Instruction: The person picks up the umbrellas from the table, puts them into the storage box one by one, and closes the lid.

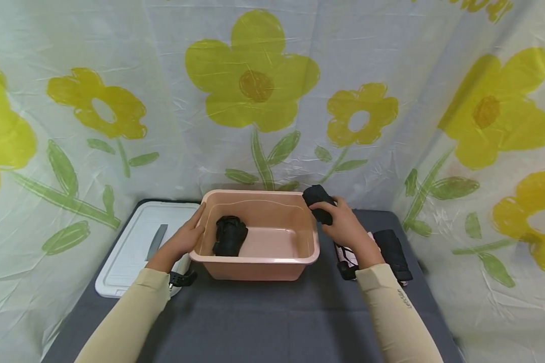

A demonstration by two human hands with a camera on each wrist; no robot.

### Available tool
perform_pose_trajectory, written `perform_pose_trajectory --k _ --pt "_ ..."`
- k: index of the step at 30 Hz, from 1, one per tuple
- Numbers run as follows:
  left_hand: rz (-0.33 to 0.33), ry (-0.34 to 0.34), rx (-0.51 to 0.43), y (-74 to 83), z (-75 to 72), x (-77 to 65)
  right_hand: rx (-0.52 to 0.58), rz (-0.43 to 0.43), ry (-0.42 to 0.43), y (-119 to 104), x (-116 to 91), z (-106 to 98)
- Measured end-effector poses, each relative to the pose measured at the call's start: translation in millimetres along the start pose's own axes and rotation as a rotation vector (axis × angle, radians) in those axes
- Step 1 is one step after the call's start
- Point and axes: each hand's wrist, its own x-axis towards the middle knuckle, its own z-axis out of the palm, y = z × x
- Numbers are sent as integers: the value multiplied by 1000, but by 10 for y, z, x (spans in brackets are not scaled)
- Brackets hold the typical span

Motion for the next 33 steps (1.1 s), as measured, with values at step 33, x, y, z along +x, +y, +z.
perform_pose_trajectory --k 33 --pt "50 22 -5 -60 11 1 425 -56 -227 -382 486 292"
